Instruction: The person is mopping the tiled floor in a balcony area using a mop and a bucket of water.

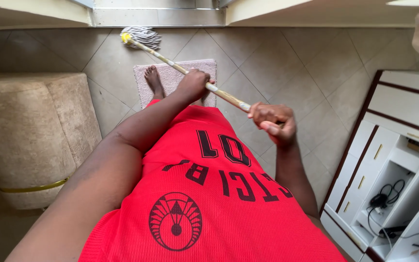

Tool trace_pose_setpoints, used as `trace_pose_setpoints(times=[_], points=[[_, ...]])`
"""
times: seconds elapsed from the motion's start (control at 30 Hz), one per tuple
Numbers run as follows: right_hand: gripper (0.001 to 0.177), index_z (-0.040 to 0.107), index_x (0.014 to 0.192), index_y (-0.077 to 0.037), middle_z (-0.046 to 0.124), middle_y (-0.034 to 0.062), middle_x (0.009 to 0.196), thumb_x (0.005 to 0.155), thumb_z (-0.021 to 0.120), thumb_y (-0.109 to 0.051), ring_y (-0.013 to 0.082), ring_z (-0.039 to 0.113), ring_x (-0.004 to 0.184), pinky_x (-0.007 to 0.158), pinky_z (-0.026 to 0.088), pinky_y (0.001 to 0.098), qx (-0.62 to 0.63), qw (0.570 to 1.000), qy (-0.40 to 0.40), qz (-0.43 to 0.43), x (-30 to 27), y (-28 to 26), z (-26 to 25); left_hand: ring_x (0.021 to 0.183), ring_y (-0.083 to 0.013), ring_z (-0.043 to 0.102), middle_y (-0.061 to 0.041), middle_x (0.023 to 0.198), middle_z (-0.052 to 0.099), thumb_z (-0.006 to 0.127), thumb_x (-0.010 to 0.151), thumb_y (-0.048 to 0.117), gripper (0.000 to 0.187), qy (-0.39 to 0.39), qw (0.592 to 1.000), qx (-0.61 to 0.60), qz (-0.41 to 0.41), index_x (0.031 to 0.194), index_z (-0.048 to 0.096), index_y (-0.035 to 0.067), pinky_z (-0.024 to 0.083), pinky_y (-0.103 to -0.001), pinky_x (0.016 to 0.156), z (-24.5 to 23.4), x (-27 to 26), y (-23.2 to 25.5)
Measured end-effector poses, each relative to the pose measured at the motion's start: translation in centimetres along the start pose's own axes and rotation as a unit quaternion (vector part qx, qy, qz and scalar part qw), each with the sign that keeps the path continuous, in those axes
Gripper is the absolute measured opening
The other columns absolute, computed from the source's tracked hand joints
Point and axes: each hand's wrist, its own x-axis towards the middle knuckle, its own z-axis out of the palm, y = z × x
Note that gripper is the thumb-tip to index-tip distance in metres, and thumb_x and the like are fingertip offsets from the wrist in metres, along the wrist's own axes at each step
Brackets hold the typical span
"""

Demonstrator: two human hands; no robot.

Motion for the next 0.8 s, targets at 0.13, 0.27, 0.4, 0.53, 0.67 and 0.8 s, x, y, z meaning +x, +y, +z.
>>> trace_pose_setpoints(times=[0.13, 0.27, 0.4, 0.53, 0.67, 0.8], points=[[0.033, 0.038, 0.062, -0.008, 0.045, 0.0033, 0.059, 0.084, 0.062, -0.009, 0.0187, 0.047, 0.059, 0.086, 0.049, 0.0432, -0.011, 0.999, -0.034, 0.021, 1.3, 2.5, 2.5, 0.083, -0.0405, 0.065, -0.017, 0.077, 0.070, 0.066, 0.097, 0.034, 0.034, 0.040, 0.999, 0.001, -0.010, 0.079, 0.072, 0.005, 0.051, -0.052, 0.081, -1.2, -2.7, -3.8], [0.036, 0.035, 0.063, -0.009, 0.044, 0.0025, 0.060, 0.085, 0.064, -0.009, 0.0189, 0.047, 0.061, 0.087, 0.048, 0.0425, -0.012, 0.995, -0.098, 0.013, 2.3, 2.7, 3.9, 0.083, -0.0412, 0.064, -0.017, 0.076, 0.069, 0.065, 0.100, 0.031, 0.036, 0.058, 0.998, 0.000, -0.014, 0.077, 0.069, 0.004, 0.049, -0.053, 0.084, -3.2, -4.2, -3.7], [0.037, 0.035, 0.063, -0.009, 0.042, 0.0012, 0.060, 0.086, 0.063, -0.009, 0.0182, 0.047, 0.061, 0.087, 0.048, 0.0427, -0.014, 0.992, -0.123, 0.018, 2.8, 1.6, 3.8, 0.083, -0.0412, 0.065, -0.016, 0.074, 0.068, 0.065, 0.097, 0.029, 0.033, 0.092, 0.995, -0.005, -0.039, 0.075, 0.069, 0.005, 0.050, -0.052, 0.077, -3.9, -4.2, -2.4], [0.037, 0.034, 0.064, -0.009, 0.043, 0.0027, 0.060, 0.084, 0.064, -0.010, 0.0176, 0.046, 0.060, 0.085, 0.047, 0.0426, -0.015, 0.990, -0.138, 0.021, 2.8, -1.6, 4.0, 0.081, -0.0401, 0.066, -0.019, 0.075, 0.067, 0.067, 0.098, 0.035, 0.038, 0.072, 0.996, 0.019, -0.038, 0.077, 0.068, 0.004, 0.051, -0.052, 0.079, -4.2, -4.6, -0.5], [0.041, 0.035, 0.062, -0.009, 0.046, 0.0041, 0.057, 0.088, 0.066, -0.014, 0.0194, 0.048, 0.056, 0.077, 0.051, 0.0435, -0.003, 0.986, -0.162, -0.042, 1.9, -5.7, 3.2, 0.079, -0.0349, 0.068, -0.013, 0.074, 0.069, 0.066, 0.097, 0.034, 0.033, 0.084, 0.996, 0.012, 0.014, 0.077, 0.069, 0.008, 0.051, -0.051, 0.079, -6.9, -4.8, 4.9], [0.037, 0.042, 0.061, -0.010, 0.052, 0.0049, 0.057, 0.089, 0.067, -0.012, 0.0202, 0.052, 0.053, 0.074, 0.054, 0.0449, -0.003, 0.962, -0.259, -0.087, 1.8, -10.1, 0.6, 0.073, -0.0340, 0.068, -0.012, 0.068, 0.068, 0.064, 0.097, 0.037, 0.035, 0.019, 0.998, 0.019, 0.055, 0.074, 0.069, 0.010, 0.051, -0.050, 0.075, -10.1, -4.4, 10.6]])
